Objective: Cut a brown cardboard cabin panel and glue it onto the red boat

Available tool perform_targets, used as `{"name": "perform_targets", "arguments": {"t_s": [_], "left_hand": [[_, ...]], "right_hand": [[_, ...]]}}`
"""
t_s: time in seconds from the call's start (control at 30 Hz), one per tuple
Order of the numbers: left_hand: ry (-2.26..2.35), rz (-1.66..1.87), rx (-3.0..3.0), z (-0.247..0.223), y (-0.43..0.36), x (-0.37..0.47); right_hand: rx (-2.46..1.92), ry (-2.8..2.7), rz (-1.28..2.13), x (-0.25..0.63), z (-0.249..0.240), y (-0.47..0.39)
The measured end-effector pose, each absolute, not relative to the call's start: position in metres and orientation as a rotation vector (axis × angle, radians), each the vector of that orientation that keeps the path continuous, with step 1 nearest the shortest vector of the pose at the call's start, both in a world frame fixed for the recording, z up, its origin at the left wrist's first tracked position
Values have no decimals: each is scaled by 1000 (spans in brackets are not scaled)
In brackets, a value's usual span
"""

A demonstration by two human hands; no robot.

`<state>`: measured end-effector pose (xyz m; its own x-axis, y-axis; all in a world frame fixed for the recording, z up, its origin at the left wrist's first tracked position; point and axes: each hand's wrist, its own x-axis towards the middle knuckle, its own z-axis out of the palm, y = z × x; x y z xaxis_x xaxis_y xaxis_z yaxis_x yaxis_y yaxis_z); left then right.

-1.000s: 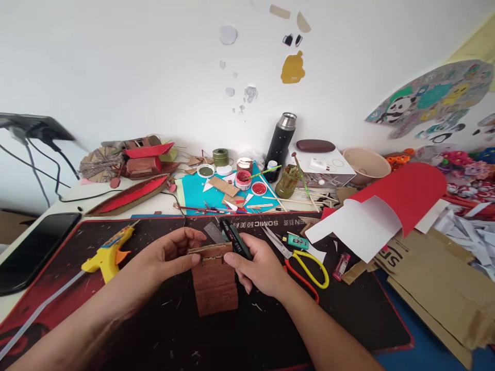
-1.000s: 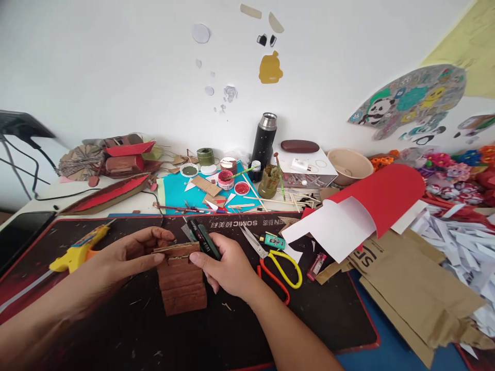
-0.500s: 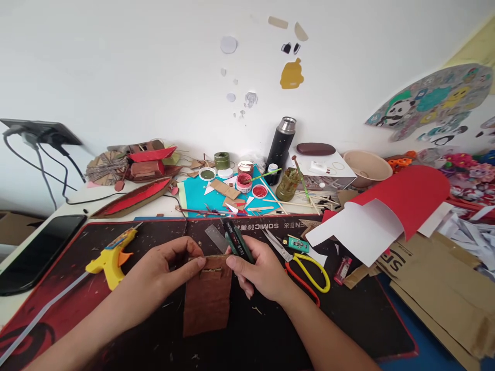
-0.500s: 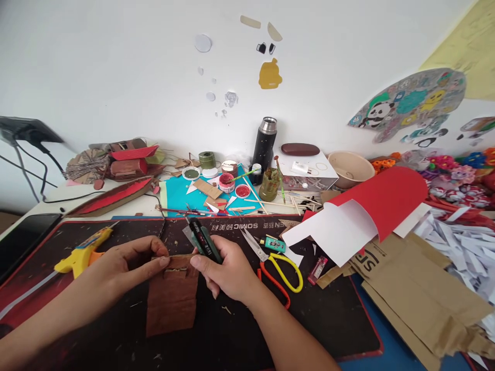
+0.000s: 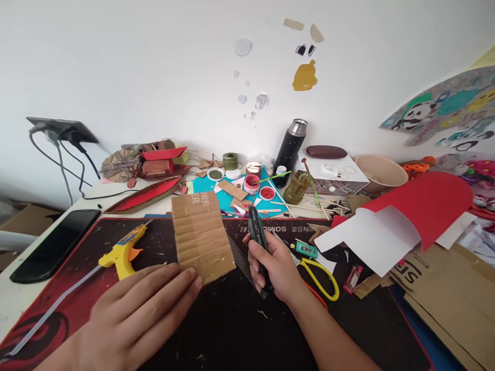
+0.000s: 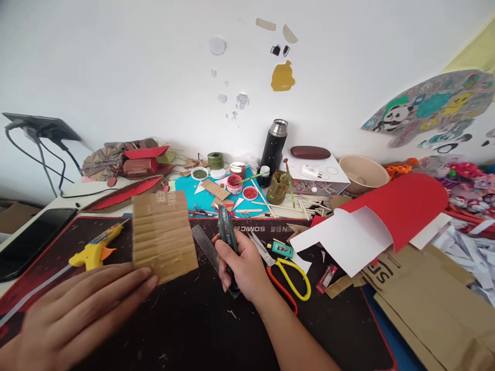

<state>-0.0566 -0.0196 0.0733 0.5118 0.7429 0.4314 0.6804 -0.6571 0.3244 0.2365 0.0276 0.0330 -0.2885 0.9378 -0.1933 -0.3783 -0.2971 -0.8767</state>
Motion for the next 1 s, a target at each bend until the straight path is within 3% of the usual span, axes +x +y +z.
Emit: {"name": "perform_targets", "arguments": {"t_s": [0.27,0.73,1.0], "left_hand": [[1149,685,2858,30,-18,-61],[1027,584,3054,20,-20,-61],[1139,446,3102,31,-3,-14]], "right_hand": [[-978,-979,1742,235,36,27],[-1111,-1190,1700,231,33,25],[-1264,-1405,1589,223,24,19]]}}
